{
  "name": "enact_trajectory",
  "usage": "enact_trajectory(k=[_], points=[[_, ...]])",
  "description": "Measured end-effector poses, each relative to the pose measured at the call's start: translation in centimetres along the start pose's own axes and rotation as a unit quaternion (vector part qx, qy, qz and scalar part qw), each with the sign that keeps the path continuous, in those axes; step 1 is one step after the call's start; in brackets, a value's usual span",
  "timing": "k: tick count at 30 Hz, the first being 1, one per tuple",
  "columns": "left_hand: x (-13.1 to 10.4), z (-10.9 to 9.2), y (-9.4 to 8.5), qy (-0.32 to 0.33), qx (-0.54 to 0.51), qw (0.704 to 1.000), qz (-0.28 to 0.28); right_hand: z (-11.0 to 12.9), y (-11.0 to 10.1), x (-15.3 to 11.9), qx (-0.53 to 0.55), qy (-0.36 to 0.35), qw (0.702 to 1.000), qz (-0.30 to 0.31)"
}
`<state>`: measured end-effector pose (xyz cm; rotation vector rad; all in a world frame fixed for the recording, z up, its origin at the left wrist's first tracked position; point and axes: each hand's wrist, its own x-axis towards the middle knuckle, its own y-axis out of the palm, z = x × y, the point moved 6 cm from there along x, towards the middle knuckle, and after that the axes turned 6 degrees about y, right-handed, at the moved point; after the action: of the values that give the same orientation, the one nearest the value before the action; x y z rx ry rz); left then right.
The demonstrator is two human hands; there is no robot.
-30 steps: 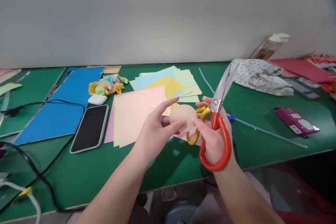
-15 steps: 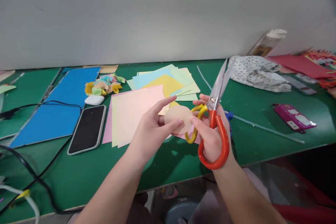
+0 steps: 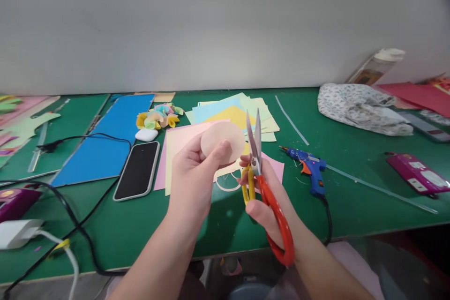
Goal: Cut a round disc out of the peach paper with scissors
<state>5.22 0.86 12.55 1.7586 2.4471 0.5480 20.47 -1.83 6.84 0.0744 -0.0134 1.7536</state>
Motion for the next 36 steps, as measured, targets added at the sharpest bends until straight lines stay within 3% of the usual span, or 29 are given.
enact_trajectory(k=[5,18,36], points=[[-0.1,-0.4,-0.3,0.018,0.023,1.0,-0.011,-0.6,0.9,0.0,-0.012,-0.032,0.998,0.043],[-0.6,-0.7,-0.1,0.029,0.076,0.996,-0.035,-0.4,1.0,-0.2,-0.005,-0.026,0.999,0.045],[-0.8,-0.6,0.4,0.02,0.047,0.998,-0.023,0.0,1.3,-0.4,0.001,-0.036,0.999,0.038]])
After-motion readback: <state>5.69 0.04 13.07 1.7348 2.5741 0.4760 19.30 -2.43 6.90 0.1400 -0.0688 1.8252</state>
